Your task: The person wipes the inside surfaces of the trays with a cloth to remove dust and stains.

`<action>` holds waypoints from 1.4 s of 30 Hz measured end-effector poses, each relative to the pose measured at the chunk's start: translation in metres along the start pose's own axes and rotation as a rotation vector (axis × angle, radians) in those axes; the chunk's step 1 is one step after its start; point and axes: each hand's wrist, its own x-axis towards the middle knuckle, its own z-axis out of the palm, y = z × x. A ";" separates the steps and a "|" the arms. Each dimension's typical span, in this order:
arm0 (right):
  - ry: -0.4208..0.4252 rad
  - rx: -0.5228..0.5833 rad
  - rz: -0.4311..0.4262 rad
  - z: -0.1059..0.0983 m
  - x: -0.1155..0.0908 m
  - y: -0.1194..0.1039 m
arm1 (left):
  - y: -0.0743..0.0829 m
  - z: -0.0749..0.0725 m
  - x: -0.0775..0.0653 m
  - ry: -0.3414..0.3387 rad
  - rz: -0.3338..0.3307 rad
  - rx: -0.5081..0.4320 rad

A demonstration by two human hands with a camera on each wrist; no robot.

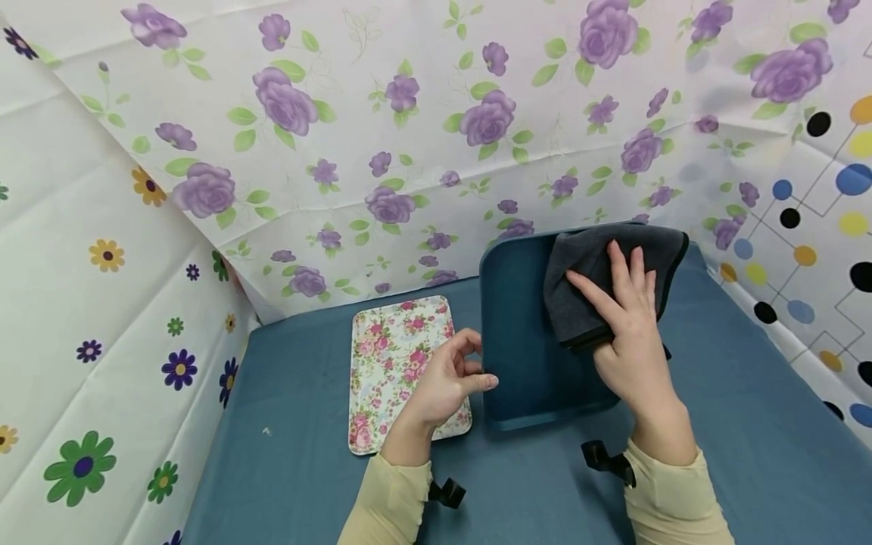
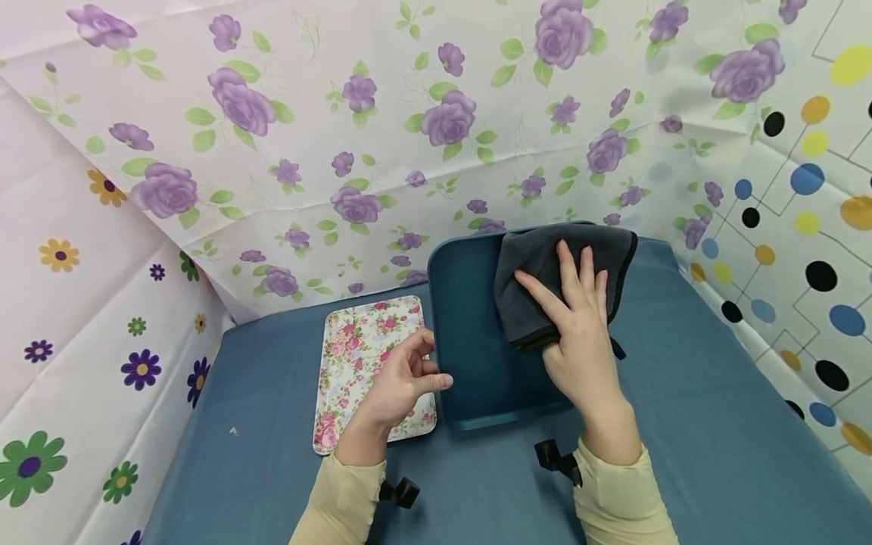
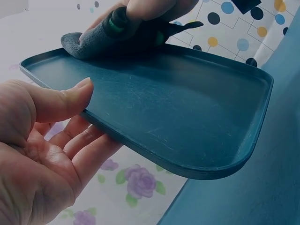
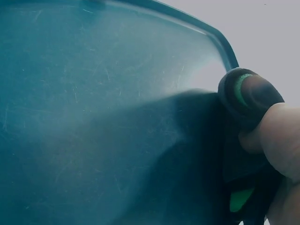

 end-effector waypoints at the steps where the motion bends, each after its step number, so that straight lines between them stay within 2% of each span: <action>1: 0.000 0.006 -0.010 0.000 0.000 0.000 | 0.000 0.000 0.000 -0.001 -0.001 0.000; 12: 0.003 0.059 -0.061 0.006 -0.001 -0.003 | 0.003 -0.002 -0.001 -0.003 -0.003 0.019; 20: -0.066 0.081 -0.092 0.008 -0.003 -0.005 | 0.002 0.000 0.000 -0.017 -0.017 -0.002; 30: -0.153 0.092 -0.138 0.020 -0.004 -0.013 | 0.002 -0.001 0.001 -0.037 -0.029 0.034; 42: -0.241 0.100 -0.185 0.026 -0.004 -0.021 | 0.003 0.000 0.000 -0.014 -0.033 0.025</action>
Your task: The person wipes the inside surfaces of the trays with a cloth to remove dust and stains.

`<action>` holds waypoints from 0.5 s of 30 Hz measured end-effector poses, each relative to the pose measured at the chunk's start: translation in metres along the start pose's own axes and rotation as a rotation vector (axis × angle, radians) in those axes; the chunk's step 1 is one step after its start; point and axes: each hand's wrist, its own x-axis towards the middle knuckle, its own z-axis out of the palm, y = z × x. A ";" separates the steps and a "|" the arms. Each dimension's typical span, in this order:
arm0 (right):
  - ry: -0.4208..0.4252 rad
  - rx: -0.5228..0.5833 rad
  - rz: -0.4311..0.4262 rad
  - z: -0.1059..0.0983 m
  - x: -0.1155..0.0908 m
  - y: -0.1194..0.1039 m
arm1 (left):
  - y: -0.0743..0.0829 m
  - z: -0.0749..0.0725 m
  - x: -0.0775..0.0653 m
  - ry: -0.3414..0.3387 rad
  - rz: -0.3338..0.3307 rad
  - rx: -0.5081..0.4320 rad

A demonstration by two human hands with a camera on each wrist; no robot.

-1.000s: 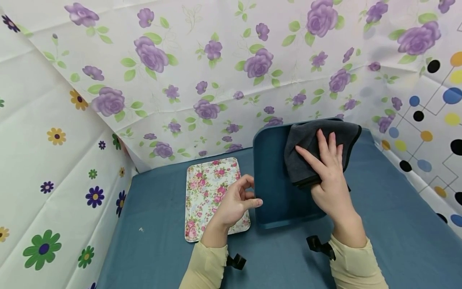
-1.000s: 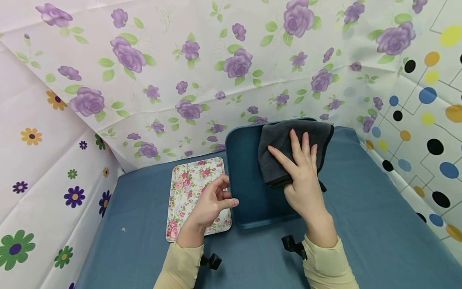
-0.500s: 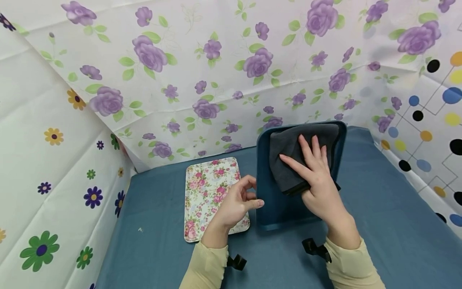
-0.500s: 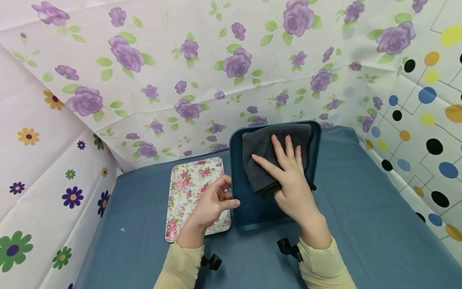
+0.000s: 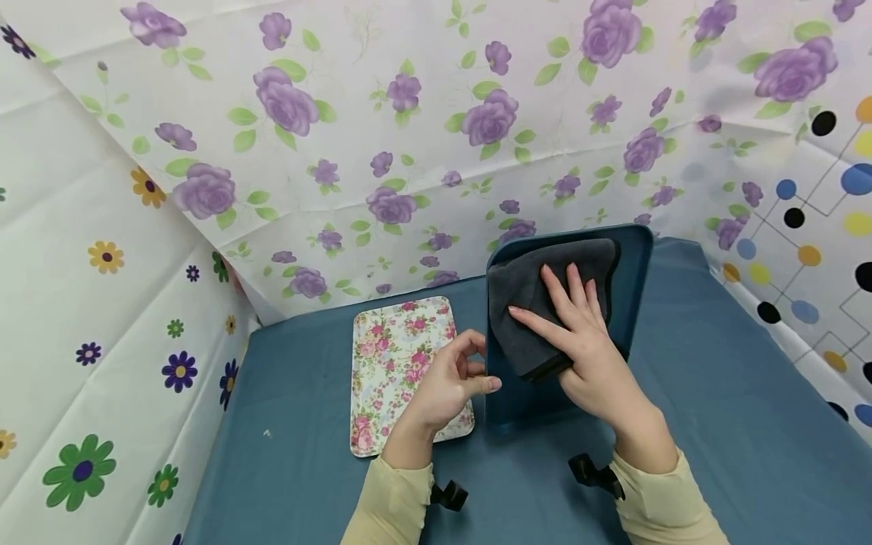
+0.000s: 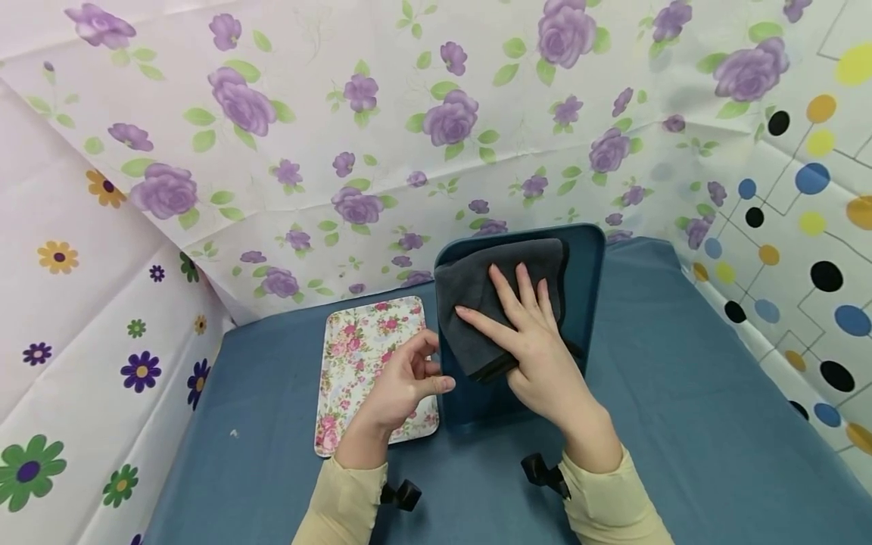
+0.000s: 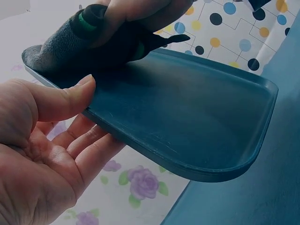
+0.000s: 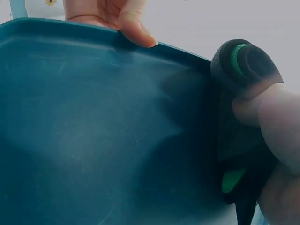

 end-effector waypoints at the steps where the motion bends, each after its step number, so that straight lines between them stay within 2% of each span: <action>1: -0.003 0.004 -0.003 0.000 0.000 -0.001 | 0.000 0.000 0.000 0.001 0.004 -0.004; 8: -0.015 0.011 -0.008 0.002 -0.001 -0.003 | -0.001 0.001 0.000 -0.006 0.020 -0.037; 15: -0.029 -0.045 0.027 0.001 0.001 -0.004 | -0.003 0.002 0.001 0.017 0.014 -0.014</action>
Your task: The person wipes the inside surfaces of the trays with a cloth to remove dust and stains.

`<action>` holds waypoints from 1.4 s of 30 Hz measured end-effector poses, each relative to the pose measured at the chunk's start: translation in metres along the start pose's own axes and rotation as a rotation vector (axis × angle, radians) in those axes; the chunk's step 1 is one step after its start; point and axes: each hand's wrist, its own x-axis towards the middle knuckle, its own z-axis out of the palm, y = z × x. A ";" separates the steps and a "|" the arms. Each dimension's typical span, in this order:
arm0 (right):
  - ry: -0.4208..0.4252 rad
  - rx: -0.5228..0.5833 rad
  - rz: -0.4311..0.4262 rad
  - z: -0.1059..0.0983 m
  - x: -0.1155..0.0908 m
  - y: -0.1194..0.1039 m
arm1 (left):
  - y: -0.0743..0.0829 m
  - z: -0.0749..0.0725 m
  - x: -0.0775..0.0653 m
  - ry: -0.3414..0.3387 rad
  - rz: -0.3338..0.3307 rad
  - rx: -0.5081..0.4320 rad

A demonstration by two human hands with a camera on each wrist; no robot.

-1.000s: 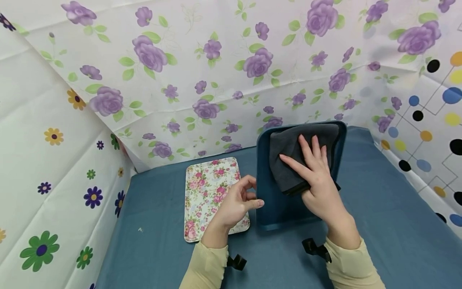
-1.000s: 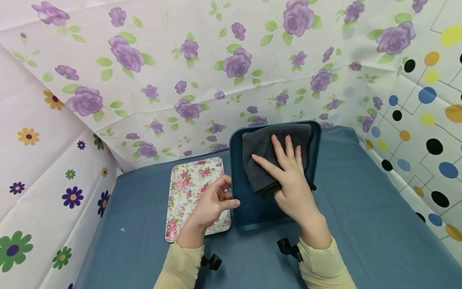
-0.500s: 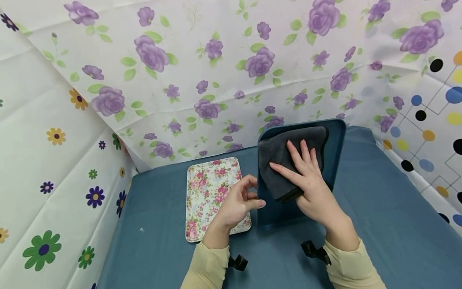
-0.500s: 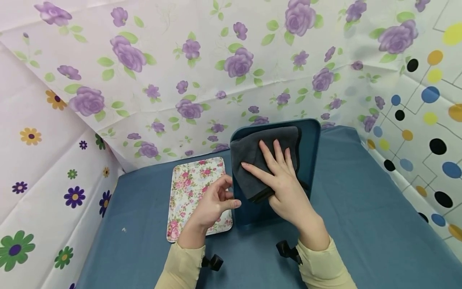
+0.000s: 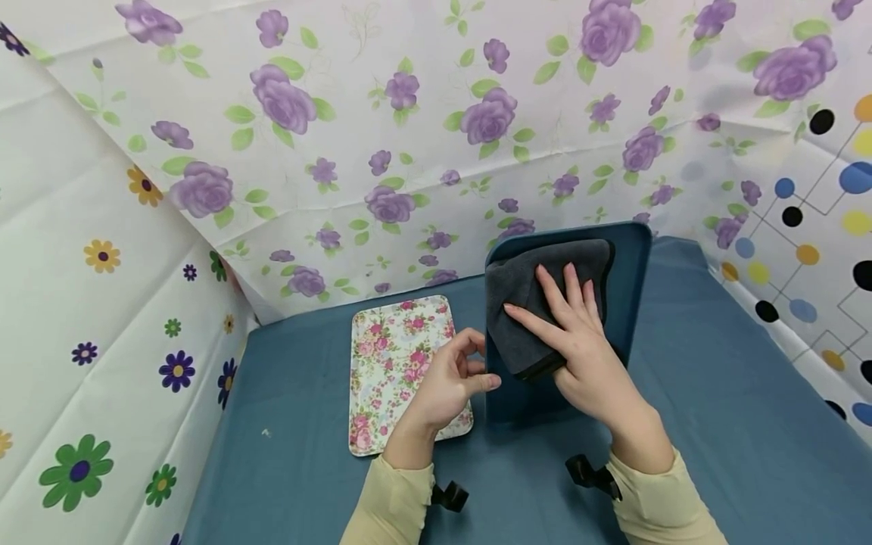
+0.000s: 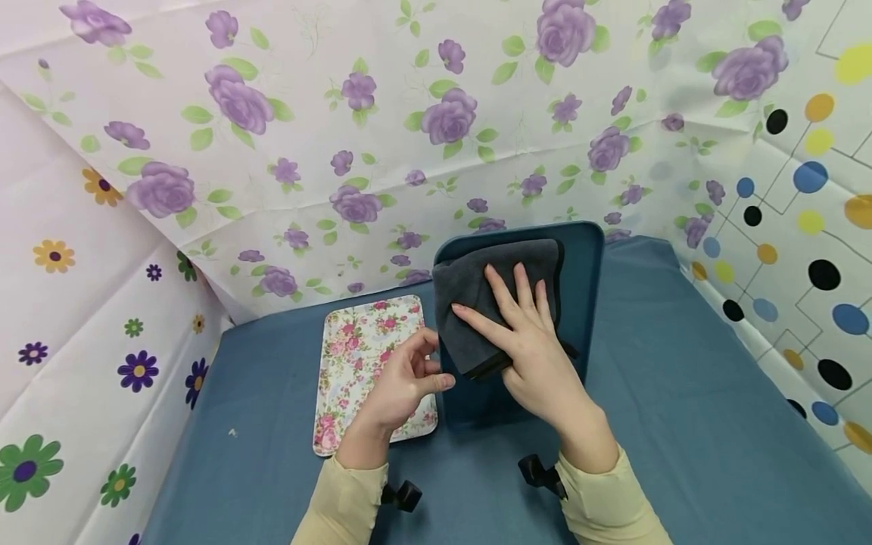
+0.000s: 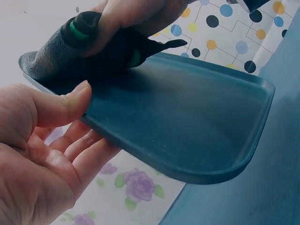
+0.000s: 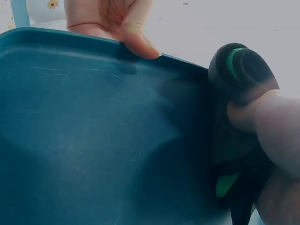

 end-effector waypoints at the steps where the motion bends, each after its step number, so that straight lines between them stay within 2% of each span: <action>1: -0.003 -0.009 0.006 0.000 0.000 0.000 | 0.000 0.000 0.000 0.006 -0.001 0.003; 10: 0.018 -0.070 0.022 -0.002 -0.001 0.002 | 0.001 0.002 0.000 0.016 0.017 0.021; 15: 0.045 -0.068 0.037 -0.007 -0.002 0.003 | 0.002 0.002 0.000 0.018 0.032 0.036; 29: 0.131 -0.058 0.084 -0.023 -0.006 0.012 | 0.000 -0.001 -0.001 0.042 0.056 -0.015; 42: 0.125 -0.041 0.085 -0.020 -0.006 0.011 | 0.001 0.001 0.000 0.050 0.056 -0.020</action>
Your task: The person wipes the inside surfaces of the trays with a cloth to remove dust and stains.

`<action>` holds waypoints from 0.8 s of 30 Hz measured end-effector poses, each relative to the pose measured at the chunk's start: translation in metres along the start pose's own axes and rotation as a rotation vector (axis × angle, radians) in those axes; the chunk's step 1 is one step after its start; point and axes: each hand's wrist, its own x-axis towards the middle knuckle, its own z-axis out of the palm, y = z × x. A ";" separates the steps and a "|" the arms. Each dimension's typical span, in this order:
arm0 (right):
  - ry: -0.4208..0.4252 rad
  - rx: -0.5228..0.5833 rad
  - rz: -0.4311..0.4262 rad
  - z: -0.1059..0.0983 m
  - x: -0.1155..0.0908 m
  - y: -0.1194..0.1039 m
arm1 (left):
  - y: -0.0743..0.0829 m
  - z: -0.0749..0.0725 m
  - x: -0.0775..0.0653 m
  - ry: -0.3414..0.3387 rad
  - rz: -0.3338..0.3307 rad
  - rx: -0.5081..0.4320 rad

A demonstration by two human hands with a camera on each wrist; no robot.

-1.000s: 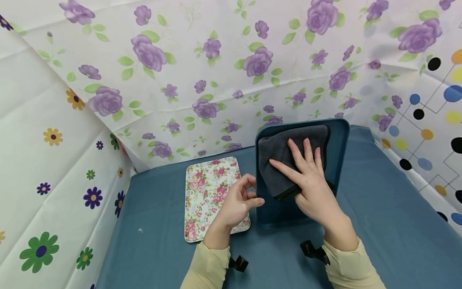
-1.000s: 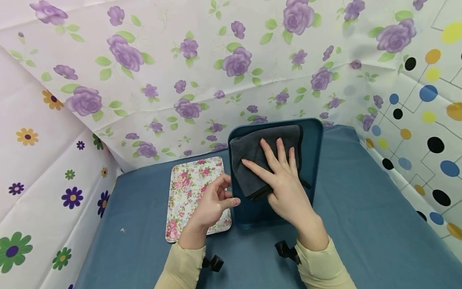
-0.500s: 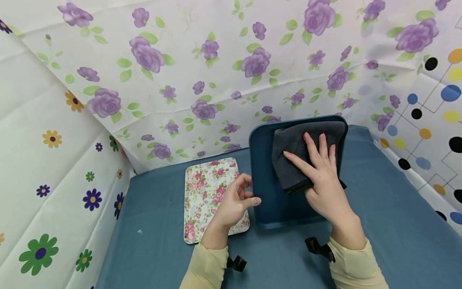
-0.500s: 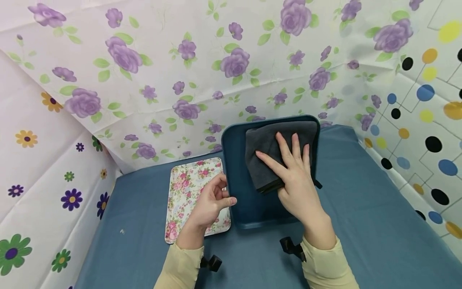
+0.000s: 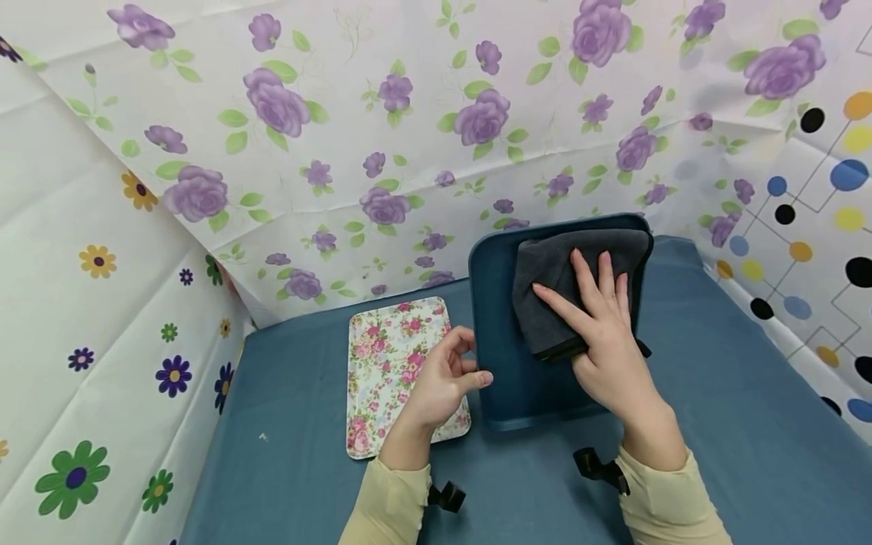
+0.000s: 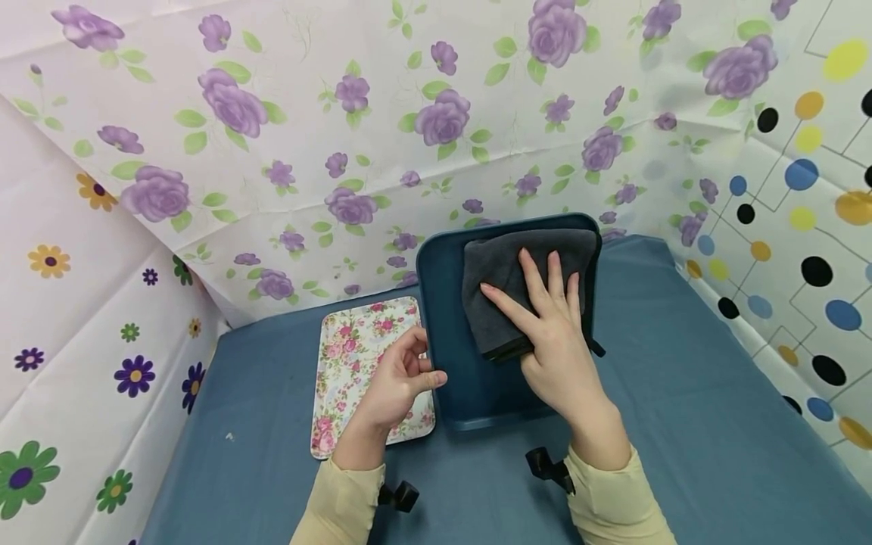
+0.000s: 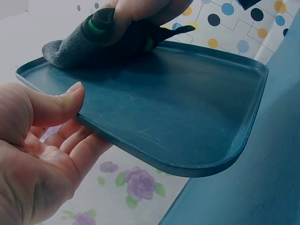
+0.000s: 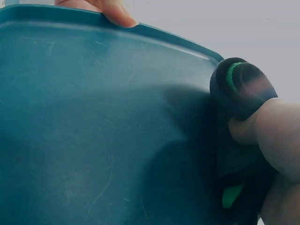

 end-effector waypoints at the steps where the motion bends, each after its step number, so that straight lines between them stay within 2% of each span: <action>1: -0.002 0.001 -0.003 0.001 0.000 0.000 | 0.000 0.000 0.000 0.001 0.000 -0.001; 16: -0.102 0.034 -0.047 0.009 0.002 -0.006 | 0.000 0.001 0.002 0.000 0.012 -0.019; 24: -0.160 0.049 -0.081 0.016 0.001 -0.016 | -0.002 0.001 0.000 -0.024 0.005 -0.051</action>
